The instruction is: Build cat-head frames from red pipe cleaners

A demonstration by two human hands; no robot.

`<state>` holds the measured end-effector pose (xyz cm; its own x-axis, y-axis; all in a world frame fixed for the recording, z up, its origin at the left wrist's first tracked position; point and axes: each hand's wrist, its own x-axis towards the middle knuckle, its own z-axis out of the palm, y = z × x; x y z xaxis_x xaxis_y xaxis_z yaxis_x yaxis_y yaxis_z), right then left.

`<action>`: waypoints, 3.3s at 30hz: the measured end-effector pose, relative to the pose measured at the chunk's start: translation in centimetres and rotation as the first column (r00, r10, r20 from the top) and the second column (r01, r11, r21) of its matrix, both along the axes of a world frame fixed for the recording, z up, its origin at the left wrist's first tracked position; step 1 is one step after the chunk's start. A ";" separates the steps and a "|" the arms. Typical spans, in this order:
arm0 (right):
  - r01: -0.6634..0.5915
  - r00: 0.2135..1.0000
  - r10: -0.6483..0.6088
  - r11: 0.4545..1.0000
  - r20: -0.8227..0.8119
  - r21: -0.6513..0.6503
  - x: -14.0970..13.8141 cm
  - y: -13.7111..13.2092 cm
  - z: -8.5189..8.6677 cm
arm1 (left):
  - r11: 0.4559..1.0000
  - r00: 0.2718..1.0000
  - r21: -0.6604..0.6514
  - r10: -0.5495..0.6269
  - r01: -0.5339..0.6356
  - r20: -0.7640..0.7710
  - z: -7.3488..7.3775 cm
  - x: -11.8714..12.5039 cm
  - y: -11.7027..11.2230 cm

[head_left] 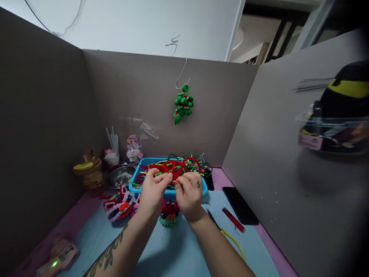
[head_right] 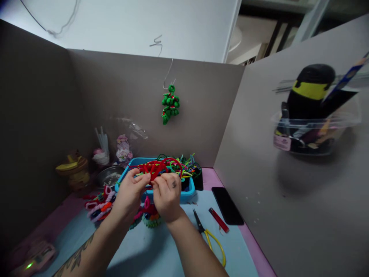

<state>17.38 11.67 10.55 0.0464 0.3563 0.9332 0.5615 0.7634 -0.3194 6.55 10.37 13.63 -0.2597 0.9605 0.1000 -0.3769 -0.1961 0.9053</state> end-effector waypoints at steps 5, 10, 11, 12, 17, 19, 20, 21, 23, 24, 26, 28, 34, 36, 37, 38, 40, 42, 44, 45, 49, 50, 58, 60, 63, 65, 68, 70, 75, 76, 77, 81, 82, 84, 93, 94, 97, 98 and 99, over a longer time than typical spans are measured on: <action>-0.080 0.990 0.062 0.985 -0.125 -0.150 -0.4 0.5 -0.2 | 0.999 0.999 -0.002 -0.040 0.040 -0.021 0.0 -0.2 0.3; -0.273 0.936 0.171 0.904 -0.308 -0.329 -0.2 0.8 0.5 | 0.990 0.976 0.144 0.029 0.002 -0.217 0.6 -1.5 0.3; -0.276 0.930 0.162 0.900 -0.331 -0.336 -0.1 0.9 0.6 | 0.982 0.967 0.181 0.087 -0.044 -0.238 0.7 -1.7 0.2; -0.272 0.925 0.148 0.901 -0.350 -0.338 -0.1 0.9 0.6 | 0.972 0.955 0.217 0.142 -0.085 -0.261 0.8 -1.9 0.0; -0.181 0.924 0.060 0.939 -0.378 -0.293 0.0 0.7 0.5 | 0.971 0.878 0.239 0.114 0.000 -0.464 0.5 -1.2 -0.9; -0.162 0.925 0.049 0.947 -0.376 -0.276 -0.2 0.5 0.5 | 0.976 0.888 0.213 0.062 0.041 -0.455 0.2 -0.5 -1.0; -0.166 0.925 0.052 0.947 -0.375 -0.277 -0.3 0.3 0.5 | 0.979 0.907 0.199 0.036 0.054 -0.419 0.0 -0.2 -1.0; -0.176 0.926 0.060 0.942 -0.374 -0.284 -0.4 0.2 0.5 | 0.979 0.925 0.190 0.010 0.068 -0.380 -0.1 0.1 -1.0; -0.208 0.926 0.086 0.929 -0.368 -0.307 -0.6 -0.1 0.5 | 0.980 0.947 0.179 -0.027 0.089 -0.321 -0.2 0.4 -0.9; -0.217 0.928 0.097 0.924 -0.359 -0.313 -0.7 -0.1 0.6 | 0.981 0.951 0.175 -0.032 0.090 -0.307 -0.2 0.4 -0.9; -0.196 0.941 0.095 0.936 -0.326 -0.294 -0.6 -0.2 0.6 | 0.985 0.953 0.161 -0.015 0.067 -0.302 -0.1 0.3 -0.9; -0.109 0.959 0.047 0.971 -0.278 -0.212 -0.2 -0.1 0.7 | 0.988 0.950 0.151 0.022 0.027 -0.312 0.2 0.0 -0.9; 0.082 0.996 -0.083 0.996 0.035 0.027 1.5 0.2 1.4 | 0.988 0.931 0.156 0.040 0.018 -0.362 0.7 -0.5 -1.0; 0.110 0.990 -0.113 0.993 0.089 0.039 1.8 0.1 1.6 | 0.990 0.933 0.135 0.012 0.039 -0.361 0.6 -0.5 -1.0; 0.118 0.987 -0.122 0.992 0.102 0.041 1.8 0.1 1.7 | 0.991 0.935 0.122 -0.006 0.053 -0.354 0.6 -0.5 -0.9; 0.124 0.986 -0.128 0.991 0.109 0.041 1.8 0.1 1.7 | 0.991 0.938 0.114 -0.025 0.068 -0.345 0.5 -0.4 -0.9; 0.128 0.984 -0.131 0.991 0.121 0.039 1.7 0.0 1.7 | 0.988 0.942 0.120 -0.057 0.101 -0.330 0.5 -0.4 -0.8; 0.117 0.984 -0.119 0.993 0.132 0.027 1.7 0.0 1.6 | 0.983 0.935 0.137 -0.070 0.124 -0.347 0.4 -0.4 -0.8; 0.099 0.986 -0.100 0.995 0.132 0.016 1.6 0.1 1.5 | 0.981 0.914 0.149 -0.055 0.125 -0.402 0.2 -0.4 -0.7; 0.090 0.987 -0.091 0.996 0.131 0.013 1.6 0.1 1.5 | 0.980 0.899 0.156 -0.041 0.120 -0.436 0.1 -0.3 -0.6; 0.065 0.990 -0.066 0.998 0.128 0.007 1.7 0.2 1.5 | 0.973 0.852 0.200 0.007 0.115 -0.524 -0.1 -0.4 -0.7; 0.060 0.990 -0.060 0.998 0.124 0.003 1.8 0.2 1.5 | 0.970 0.848 0.211 0.013 0.118 -0.530 -0.1 -0.4 -0.7; 0.023 1.000 -0.024 0.997 -0.012 -0.073 1.5 0.0 1.8 | 0.947 0.838 0.260 -0.019 0.191 -0.545 0.2 -0.4 -1.2; 0.015 0.998 -0.020 0.995 -0.056 -0.094 1.3 -0.1 1.8 | 0.943 0.852 0.265 -0.037 0.203 -0.522 0.1 -0.4 -1.2; 0.014 0.997 -0.023 0.994 -0.080 -0.112 1.3 -0.2 1.9 | 0.949 0.863 0.247 -0.046 0.194 -0.504 0.0 -0.3 -1.1; 0.029 0.997 -0.036 0.995 -0.062 -0.099 1.3 -0.2 1.9 | 0.958 0.866 0.228 -0.039 0.174 -0.499 0.2 -0.3 -1.1; 0.062 0.998 -0.062 0.997 -0.012 -0.043 1.3 -0.1 1.7 | 0.968 0.880 0.207 -0.031 0.145 -0.473 0.6 -0.4 -1.1; 0.071 0.997 -0.070 0.997 0.019 -0.005 1.3 0.0 1.5 | 0.973 0.903 0.199 -0.020 0.117 -0.429 0.9 -0.6 -1.1; 0.046 0.997 -0.046 0.999 0.060 0.004 1.1 0.0 1.0 | 0.982 0.913 0.154 -0.033 0.105 -0.407 1.1 -0.9 -1.0; 0.042 0.997 -0.042 0.999 0.064 -0.001 1.1 0.0 1.0 | 0.984 0.912 0.147 -0.036 0.104 -0.409 1.1 -1.0 -0.9; 0.040 0.997 -0.040 0.999 0.067 -0.003 1.1 0.0 1.0 | 0.985 0.913 0.140 -0.036 0.102 -0.406 1.1 -1.0 -0.8; 0.055 0.996 -0.055 0.998 0.066 0.001 1.3 0.1 1.2 | 0.990 0.935 0.114 -0.035 0.080 -0.352 1.1 -1.2 -0.6; 0.057 0.996 -0.057 0.998 0.067 0.001 1.3 0.2 1.3 | 0.991 0.939 0.105 -0.039 0.079 -0.343 1.1 -1.2 -0.5; 0.057 0.996 -0.057 0.998 0.067 -0.002 1.4 0.3 1.3 | 0.992 0.941 0.089 -0.050 0.084 -0.334 1.0 -1.4 -0.4; 0.034 0.998 -0.029 0.995 0.051 -0.094 1.4 0.4 1.4 | 0.988 0.930 0.085 -0.093 0.131 -0.356 1.1 -1.8 -0.3; 0.033 0.998 -0.028 0.995 0.048 -0.097 1.4 0.4 1.4 | 0.988 0.928 0.091 -0.087 0.128 -0.363 1.1 -1.7 -0.2; 0.016 0.999 -0.011 0.995 0.047 -0.099 1.3 0.6 1.3 | 0.988 0.908 0.136 -0.008 0.072 -0.419 1.1 -1.6 -0.2; 0.003 0.999 0.002 0.994 0.047 -0.105 1.3 0.6 1.2 | 0.987 0.896 0.152 0.022 0.051 -0.443 1.1 -1.7 -0.2; -0.010 0.999 0.016 0.993 0.045 -0.115 1.2 0.6 1.2 | 0.986 0.887 0.163 0.044 0.036 -0.459 1.1 -1.7 -0.2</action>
<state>18.62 12.29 11.73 -0.0012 0.4612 0.8873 0.5680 0.7306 -0.3790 4.84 10.17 14.73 -0.1503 0.9196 0.3630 0.0745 -0.3555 0.9317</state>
